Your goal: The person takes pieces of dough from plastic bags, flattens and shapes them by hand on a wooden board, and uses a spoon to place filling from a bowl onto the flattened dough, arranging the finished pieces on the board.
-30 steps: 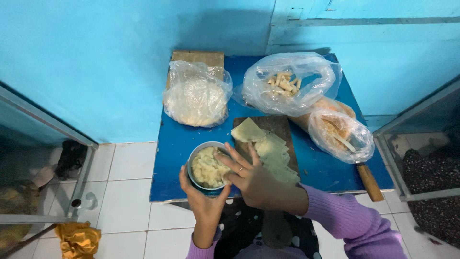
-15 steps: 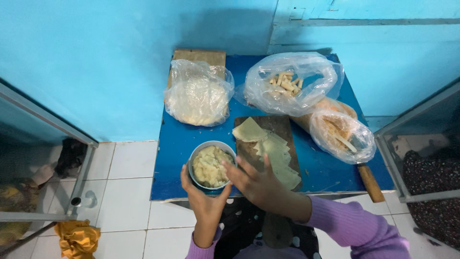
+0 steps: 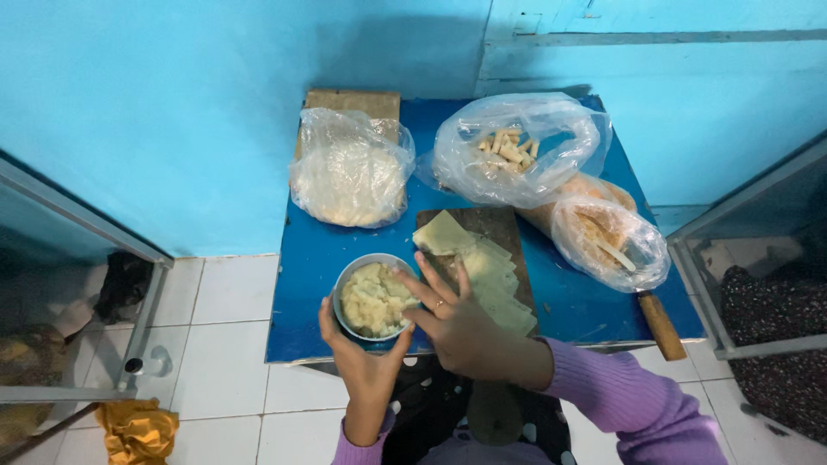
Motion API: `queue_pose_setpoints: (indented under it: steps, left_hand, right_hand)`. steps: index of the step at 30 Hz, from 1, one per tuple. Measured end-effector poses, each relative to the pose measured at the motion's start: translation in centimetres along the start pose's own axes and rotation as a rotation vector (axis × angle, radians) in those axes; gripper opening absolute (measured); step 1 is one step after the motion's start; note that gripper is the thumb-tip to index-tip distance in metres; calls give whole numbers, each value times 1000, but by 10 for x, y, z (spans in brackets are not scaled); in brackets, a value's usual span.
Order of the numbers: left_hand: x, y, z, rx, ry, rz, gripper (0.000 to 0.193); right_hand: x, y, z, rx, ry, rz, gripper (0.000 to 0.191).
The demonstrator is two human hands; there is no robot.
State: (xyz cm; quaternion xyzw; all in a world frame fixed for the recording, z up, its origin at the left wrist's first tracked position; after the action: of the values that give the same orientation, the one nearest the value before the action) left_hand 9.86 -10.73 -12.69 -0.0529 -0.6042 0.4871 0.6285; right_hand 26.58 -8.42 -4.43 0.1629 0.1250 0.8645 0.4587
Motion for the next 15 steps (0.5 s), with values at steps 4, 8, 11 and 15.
queue_pose_setpoints:
  steps: [4,8,11,15]
  left_hand:
    - [-2,2,-1,-7,-11,-3,124]
    - [-1,2,-1,-22,-4,-30,124]
    - [3,-2,1,-39,5,5,124]
    - [8,-14,9,50,30,-59,118]
  right_hand:
    - [-1,1,-3,190,-3,-17,32]
    - [2,-4,-7,486,88,-80,35]
    - [-2,-14,0,838,249,-38,43]
    - [-24,-35,25,1128,260,56,40]
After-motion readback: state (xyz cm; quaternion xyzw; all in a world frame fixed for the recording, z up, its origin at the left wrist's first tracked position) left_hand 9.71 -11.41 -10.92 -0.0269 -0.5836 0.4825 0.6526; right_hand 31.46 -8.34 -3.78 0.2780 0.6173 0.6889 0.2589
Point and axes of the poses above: each hand's wrist, its own x-axis towards the middle knuckle, its own z-axis out of the back of the hand, y = z × x, the point moved 2 cm from there along x, towards the middle knuckle, and after that the axes turned 13 degrees about -z, right-handed, at the moved point
